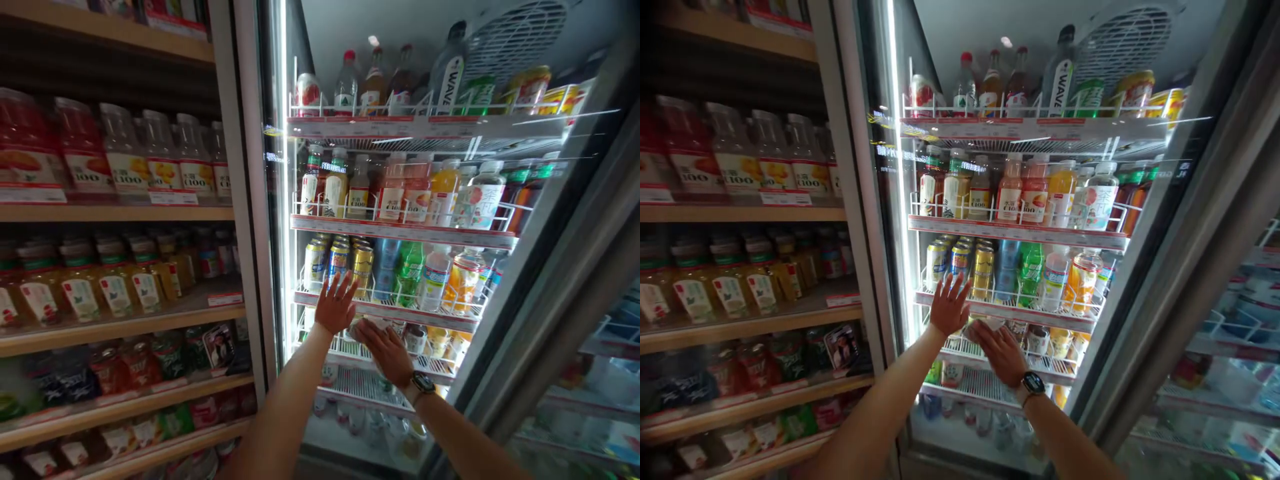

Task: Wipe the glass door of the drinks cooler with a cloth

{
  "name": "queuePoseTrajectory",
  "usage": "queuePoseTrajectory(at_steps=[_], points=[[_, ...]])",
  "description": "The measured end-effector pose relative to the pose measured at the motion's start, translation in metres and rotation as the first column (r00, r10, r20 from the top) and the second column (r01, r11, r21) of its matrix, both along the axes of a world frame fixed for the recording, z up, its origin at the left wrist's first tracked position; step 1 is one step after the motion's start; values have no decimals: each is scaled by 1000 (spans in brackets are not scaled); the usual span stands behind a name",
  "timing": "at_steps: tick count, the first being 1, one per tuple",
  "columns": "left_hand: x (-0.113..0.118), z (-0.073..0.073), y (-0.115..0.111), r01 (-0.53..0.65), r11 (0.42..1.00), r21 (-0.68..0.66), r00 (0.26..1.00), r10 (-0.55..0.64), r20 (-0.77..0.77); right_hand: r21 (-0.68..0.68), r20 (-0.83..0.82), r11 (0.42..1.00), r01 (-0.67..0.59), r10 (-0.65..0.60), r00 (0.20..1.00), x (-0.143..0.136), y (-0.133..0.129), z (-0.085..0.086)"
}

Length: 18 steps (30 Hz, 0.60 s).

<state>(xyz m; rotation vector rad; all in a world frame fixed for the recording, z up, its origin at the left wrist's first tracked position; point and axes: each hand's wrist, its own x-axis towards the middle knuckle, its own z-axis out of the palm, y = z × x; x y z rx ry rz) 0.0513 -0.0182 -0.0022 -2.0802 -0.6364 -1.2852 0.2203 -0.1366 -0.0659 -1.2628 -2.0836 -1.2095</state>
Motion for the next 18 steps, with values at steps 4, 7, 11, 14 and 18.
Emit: queuePoseTrajectory(at_steps=[4,7,11,14,18], points=[[-25,12,-3,98,995,-2,988,-97,-119,19,-67,1000,16,-15,998,-12,11,79],[-58,26,3,70,997,-19,995,-71,-74,131,-164,991,18,4,986,-31,31,146],[-95,36,23,-64,996,-56,988,71,138,211,-229,978,0,49,972,-65,54,186],[-107,29,40,-109,994,-29,986,112,125,178,-161,984,-32,61,985,-88,62,170],[-108,15,54,-119,993,15,984,116,135,93,-48,992,-87,92,995,-100,68,111]])
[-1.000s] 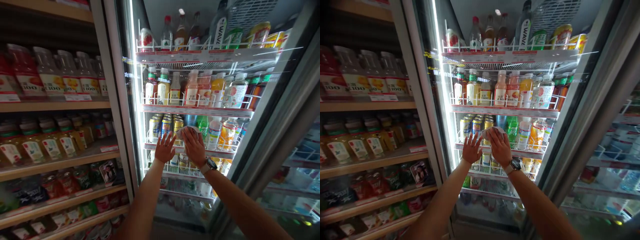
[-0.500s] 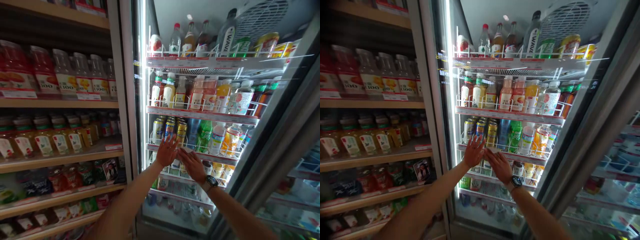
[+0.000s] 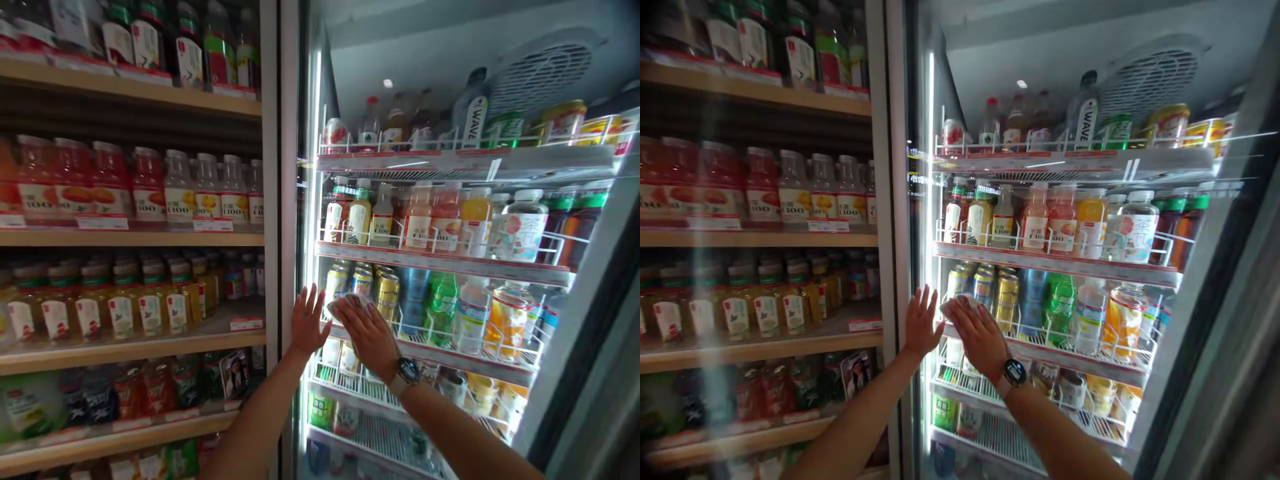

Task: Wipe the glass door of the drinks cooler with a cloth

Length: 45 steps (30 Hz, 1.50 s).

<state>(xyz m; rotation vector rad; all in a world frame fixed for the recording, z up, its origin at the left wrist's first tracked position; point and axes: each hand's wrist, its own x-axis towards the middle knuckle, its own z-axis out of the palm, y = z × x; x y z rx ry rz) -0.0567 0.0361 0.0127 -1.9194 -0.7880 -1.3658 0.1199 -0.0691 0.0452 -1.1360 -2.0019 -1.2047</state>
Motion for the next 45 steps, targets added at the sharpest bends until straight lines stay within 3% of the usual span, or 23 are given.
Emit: queuePoseTrajectory(at_steps=[5,8,9,11,15,17,18,20,23,30,32,34,37,42,44,45], points=[[0,-3,1,63,997,34,998,-63,9,-88,152,996,-6,19,988,8,-8,-83],[0,-2,1,66,997,44,998,-67,20,-103,204,995,3,18,979,14,-14,-101],[0,-2,1,62,997,46,998,-63,19,-104,213,995,2,21,977,15,-15,-96],[1,-3,1,51,997,50,999,-51,14,-96,209,995,9,12,978,15,-14,-70],[1,-5,3,56,997,53,998,-56,5,-24,82,997,68,-66,994,3,-3,16],[0,-6,3,79,996,44,997,-80,7,16,29,997,81,-82,996,-6,4,50],[0,-6,3,88,995,41,996,-89,9,32,16,996,85,-86,996,-11,7,60],[0,-6,3,98,994,40,995,-99,12,42,25,995,86,-87,996,-18,12,64],[-1,-6,3,109,993,48,994,-110,11,17,86,998,66,-68,994,-20,14,38],[-3,-6,1,111,993,29,994,-111,-5,-77,259,996,35,-14,966,8,-5,-66],[-3,-6,2,112,994,21,994,-112,-5,-84,318,996,29,-1,948,20,-15,-84],[-3,-7,3,116,993,9,993,-116,-7,-83,367,996,26,7,930,33,-25,-86],[-3,-6,3,109,994,19,994,-109,-7,-64,314,995,75,-51,948,57,-37,-51],[-2,-5,3,99,995,32,995,-100,28,138,-55,976,168,-162,985,106,-48,54],[0,-5,3,104,994,23,994,-105,35,179,-99,969,168,-152,983,119,-50,73],[0,-5,4,103,994,19,994,-104,34,181,-99,970,165,-149,984,123,-50,73]])
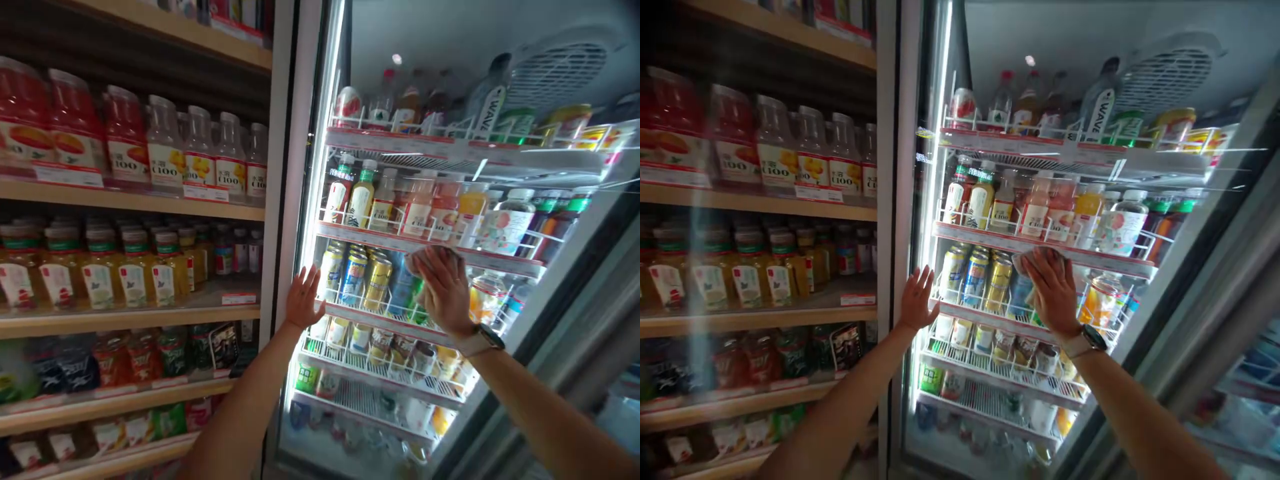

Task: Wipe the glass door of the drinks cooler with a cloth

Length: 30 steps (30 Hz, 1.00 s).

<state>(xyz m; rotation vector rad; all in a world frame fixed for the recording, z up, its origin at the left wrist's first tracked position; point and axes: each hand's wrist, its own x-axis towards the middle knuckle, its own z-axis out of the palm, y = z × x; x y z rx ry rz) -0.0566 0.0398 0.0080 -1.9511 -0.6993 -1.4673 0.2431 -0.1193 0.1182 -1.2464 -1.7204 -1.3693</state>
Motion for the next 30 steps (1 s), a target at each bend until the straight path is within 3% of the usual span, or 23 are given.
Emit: queuePoseTrajectory(at_steps=[1,3,9,12,15,18,21,23,24,25,27,30], points=[[1,0,0,-5,1000,-3,1000,5,-3,-13,8,1000,0,0,1000,2,-1,-6],[2,2,0,-21,1000,-6,1000,21,-11,-77,44,997,10,-7,999,0,-3,-35],[22,2,-27,-60,991,-119,995,69,75,-324,232,946,-12,92,968,-8,-20,-154],[44,-8,-56,-26,985,-169,998,35,48,-377,314,923,-72,201,928,0,-28,-181],[72,-18,-84,47,994,-102,994,-56,-90,-409,357,906,-111,271,894,14,-32,-165],[107,-13,-101,119,991,-57,983,-125,-133,-357,307,932,-67,185,934,32,-35,-111],[144,4,-109,171,984,-51,977,-176,-121,-202,173,979,17,18,985,52,-38,-48],[168,14,-113,168,983,-70,981,-174,-87,-104,76,993,59,-51,996,63,-41,-22],[178,16,-114,154,985,-79,985,-160,-66,-71,40,995,72,-69,997,67,-41,-17],[187,17,-115,134,987,-83,989,-138,-46,-55,19,995,81,-80,997,69,-42,-19],[199,14,-114,88,994,-60,996,-89,-19,-68,12,994,85,-84,996,71,-44,-42],[206,3,-109,29,1000,-2,1000,-29,-2,-153,30,986,62,-59,998,71,-50,-110]])
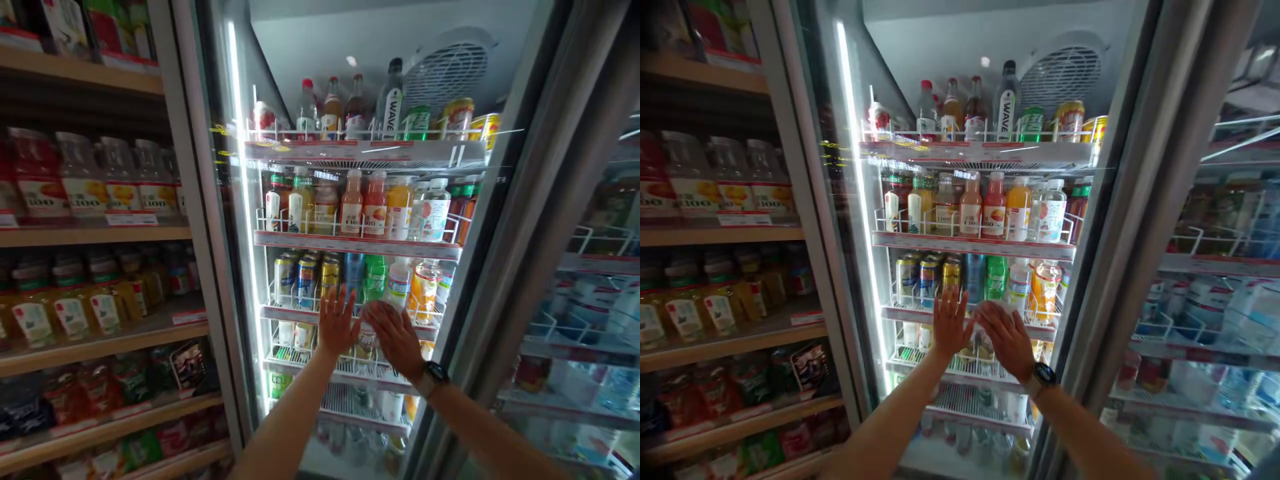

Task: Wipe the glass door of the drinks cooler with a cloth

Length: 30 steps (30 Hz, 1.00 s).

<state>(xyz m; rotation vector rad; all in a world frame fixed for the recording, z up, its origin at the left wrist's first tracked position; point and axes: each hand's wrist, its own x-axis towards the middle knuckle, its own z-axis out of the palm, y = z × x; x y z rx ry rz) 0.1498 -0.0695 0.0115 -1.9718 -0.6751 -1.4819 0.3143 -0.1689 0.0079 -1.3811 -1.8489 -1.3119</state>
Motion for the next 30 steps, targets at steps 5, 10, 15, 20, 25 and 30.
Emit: queuePoseTrajectory(at_steps=[5,10,15,20,25,30], points=[[-2,-7,6,-50,999,-2,998,50,-24,-82,89,994,-73,80,993,10,-12,-101],[-1,-5,5,-58,998,17,998,58,-7,-117,162,982,-145,163,973,19,-17,-80],[1,-6,6,-57,998,11,998,57,1,-48,99,991,-121,126,987,27,-12,28],[2,-9,8,-104,994,-18,994,104,-13,90,-36,990,-105,109,993,31,-8,93],[4,-8,7,-115,993,-1,993,115,-3,-25,-33,994,-111,110,993,31,-15,25],[3,-9,8,-125,992,-12,992,125,-22,-196,112,964,-182,206,972,41,-28,-73]])
